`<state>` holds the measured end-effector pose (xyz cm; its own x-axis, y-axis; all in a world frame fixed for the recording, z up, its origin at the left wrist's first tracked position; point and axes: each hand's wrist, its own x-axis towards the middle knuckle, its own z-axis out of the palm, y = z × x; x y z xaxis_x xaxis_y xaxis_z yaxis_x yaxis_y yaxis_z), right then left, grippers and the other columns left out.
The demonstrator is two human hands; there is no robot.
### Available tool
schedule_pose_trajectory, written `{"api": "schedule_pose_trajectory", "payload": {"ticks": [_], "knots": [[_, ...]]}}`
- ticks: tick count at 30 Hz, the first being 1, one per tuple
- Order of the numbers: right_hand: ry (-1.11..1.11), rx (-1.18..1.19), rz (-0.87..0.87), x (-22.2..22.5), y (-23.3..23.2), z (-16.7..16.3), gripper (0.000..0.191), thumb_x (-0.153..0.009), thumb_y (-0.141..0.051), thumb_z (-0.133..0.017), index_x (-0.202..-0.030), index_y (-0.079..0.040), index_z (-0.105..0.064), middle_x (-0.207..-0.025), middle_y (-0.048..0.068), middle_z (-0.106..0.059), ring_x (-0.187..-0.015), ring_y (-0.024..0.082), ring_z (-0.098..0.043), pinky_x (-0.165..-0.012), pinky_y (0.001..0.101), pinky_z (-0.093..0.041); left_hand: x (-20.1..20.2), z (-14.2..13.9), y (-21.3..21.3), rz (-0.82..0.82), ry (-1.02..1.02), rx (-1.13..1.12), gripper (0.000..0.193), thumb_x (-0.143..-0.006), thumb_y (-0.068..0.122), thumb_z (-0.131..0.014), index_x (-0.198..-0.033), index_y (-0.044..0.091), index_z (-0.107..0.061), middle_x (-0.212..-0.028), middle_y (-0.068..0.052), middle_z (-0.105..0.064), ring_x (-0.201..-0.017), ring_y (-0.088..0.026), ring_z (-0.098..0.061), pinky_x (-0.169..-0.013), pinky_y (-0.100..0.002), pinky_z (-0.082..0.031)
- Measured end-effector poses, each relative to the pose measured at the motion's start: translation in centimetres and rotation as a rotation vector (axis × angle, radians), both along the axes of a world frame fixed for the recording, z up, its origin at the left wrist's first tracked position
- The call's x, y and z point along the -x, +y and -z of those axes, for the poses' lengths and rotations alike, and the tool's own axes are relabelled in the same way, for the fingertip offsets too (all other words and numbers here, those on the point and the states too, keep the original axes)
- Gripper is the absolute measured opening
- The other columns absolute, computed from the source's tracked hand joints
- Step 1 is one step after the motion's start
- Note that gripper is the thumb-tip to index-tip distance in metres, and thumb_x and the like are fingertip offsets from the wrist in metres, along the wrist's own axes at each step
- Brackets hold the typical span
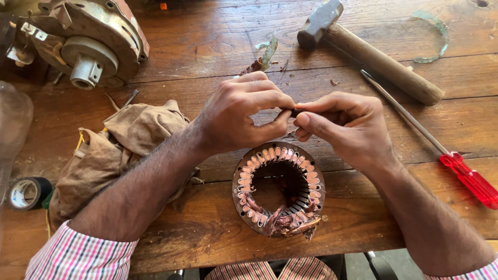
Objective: The person strips old copper windings and insulation from an electric motor stator on a wooden workbench, pulling and tearing the material out by hand and dropping the scraps into a cardboard box on the floor. They occasionally set pieces aside and continue extracting remaining winding material.
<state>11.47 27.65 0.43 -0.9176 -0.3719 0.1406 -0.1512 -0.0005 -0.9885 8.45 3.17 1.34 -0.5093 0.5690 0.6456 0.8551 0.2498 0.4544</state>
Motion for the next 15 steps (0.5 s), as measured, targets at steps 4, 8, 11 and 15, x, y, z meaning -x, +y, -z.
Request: {"api": "schedule_pose_trajectory", "payload": {"ticks": [4, 8, 11, 15], "knots": [[0.023, -0.056, -0.005, -0.13, -0.16, -0.06, 0.021, -0.095, -0.003, -0.074, -0.114, 0.006, -0.072, -0.096, 0.014, -0.078, -0.086, 0.015, -0.076, -0.076, 0.0258, -0.066, -0.04, 0.11, 0.14, -0.027, 0.068, 0.04, 0.01, -0.091, 0.009, -0.076, -0.097, 0.002, -0.074, -0.094, -0.01, -0.076, -0.088, -0.022, -0.072, -0.081, -0.036, -0.062], [0.091, -0.106, -0.002, -0.2, -0.25, -0.12, 0.02, -0.096, -0.003, -0.073, -0.113, 0.006, -0.073, -0.096, 0.014, -0.078, -0.086, 0.014, -0.076, -0.076, 0.0258, -0.066, -0.14, 0.31, 0.2, -0.048, 0.08, 0.053, 0.01, -0.09, 0.01, -0.077, -0.096, 0.002, -0.076, -0.091, -0.01, -0.076, -0.083, -0.022, -0.072, -0.077, -0.037, -0.061], [0.113, -0.107, -0.009, -0.25, -0.3, -0.17, 0.019, -0.096, -0.004, -0.073, -0.113, 0.006, -0.072, -0.097, 0.014, -0.078, -0.087, 0.015, -0.077, -0.077, 0.026, -0.067, 0.0, 0.54, 0.34, -0.055, 0.072, 0.062, 0.01, -0.09, 0.011, -0.077, -0.095, 0.003, -0.077, -0.089, -0.01, -0.077, -0.079, -0.021, -0.073, -0.074, -0.036, -0.062], [0.134, -0.152, 0.019, -0.34, -0.41, -0.17, 0.019, -0.096, -0.003, -0.073, -0.113, 0.006, -0.072, -0.098, 0.015, -0.078, -0.086, 0.016, -0.078, -0.076, 0.0265, -0.068, 0.25, 0.84, 0.54, -0.058, 0.082, 0.068, 0.011, -0.092, 0.013, -0.076, -0.095, 0.003, -0.078, -0.088, -0.011, -0.078, -0.077, -0.02, -0.074, -0.072, -0.035, -0.063]]}}
